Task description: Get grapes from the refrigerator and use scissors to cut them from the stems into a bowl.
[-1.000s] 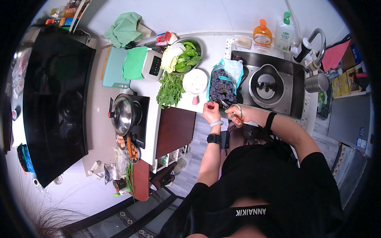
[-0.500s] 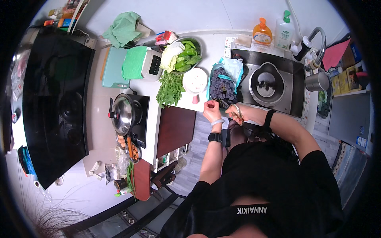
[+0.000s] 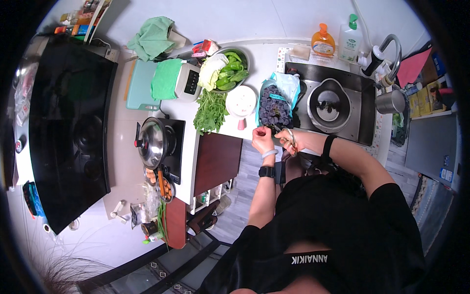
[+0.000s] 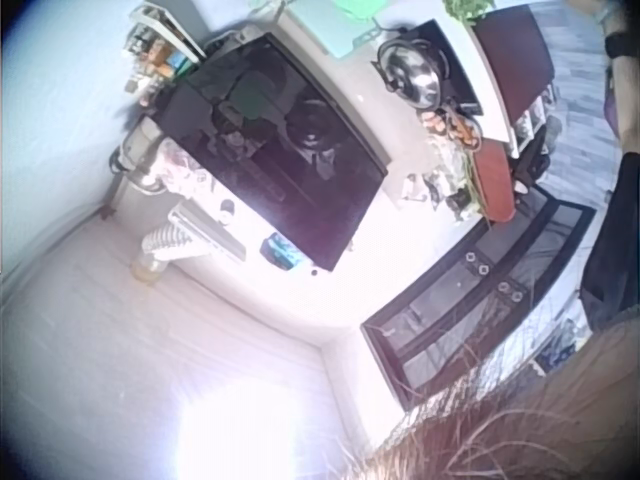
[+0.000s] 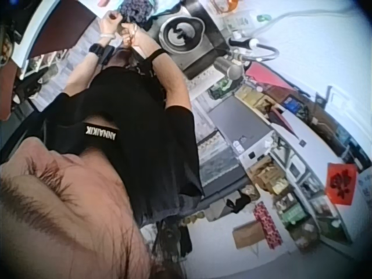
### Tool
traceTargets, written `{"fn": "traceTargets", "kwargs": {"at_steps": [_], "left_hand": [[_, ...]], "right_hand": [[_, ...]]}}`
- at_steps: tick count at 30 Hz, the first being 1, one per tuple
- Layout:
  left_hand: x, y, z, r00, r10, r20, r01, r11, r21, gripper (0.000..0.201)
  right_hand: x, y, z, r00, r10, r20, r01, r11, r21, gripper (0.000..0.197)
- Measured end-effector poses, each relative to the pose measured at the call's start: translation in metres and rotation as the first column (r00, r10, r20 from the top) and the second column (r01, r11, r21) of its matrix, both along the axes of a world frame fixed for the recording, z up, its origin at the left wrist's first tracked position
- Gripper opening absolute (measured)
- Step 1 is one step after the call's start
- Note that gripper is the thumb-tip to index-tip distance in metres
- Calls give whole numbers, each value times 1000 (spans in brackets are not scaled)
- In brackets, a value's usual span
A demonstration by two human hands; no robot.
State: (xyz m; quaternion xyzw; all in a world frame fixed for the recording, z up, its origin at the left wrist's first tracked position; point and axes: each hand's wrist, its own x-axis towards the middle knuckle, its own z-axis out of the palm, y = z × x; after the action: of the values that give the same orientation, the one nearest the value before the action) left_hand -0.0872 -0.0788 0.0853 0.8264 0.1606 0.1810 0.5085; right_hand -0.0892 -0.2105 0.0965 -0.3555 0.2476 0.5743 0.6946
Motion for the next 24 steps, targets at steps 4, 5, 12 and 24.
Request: {"fn": "traceTargets", "kwargs": {"at_steps": [4, 5, 12, 24], "left_hand": [[3, 2, -4, 1000, 6, 10, -5, 999, -51, 13], [3, 1, -5, 1000, 5, 11, -5, 999, -51, 13], [3, -1, -5, 1000, 27, -1, -27, 999, -45, 12], [3, -1, -1, 1000, -4, -2, 4, 1000, -24, 14]], "right_hand": [[0, 1, -1, 1000, 6, 22, -5, 1000, -11, 33], [0, 0, -2, 1000, 5, 23, -5, 1000, -11, 33], [-4, 2, -4, 998, -62, -1, 62, 998, -33, 31], [-9, 3, -8, 995, -77, -62, 80, 996, 50, 33]]}}
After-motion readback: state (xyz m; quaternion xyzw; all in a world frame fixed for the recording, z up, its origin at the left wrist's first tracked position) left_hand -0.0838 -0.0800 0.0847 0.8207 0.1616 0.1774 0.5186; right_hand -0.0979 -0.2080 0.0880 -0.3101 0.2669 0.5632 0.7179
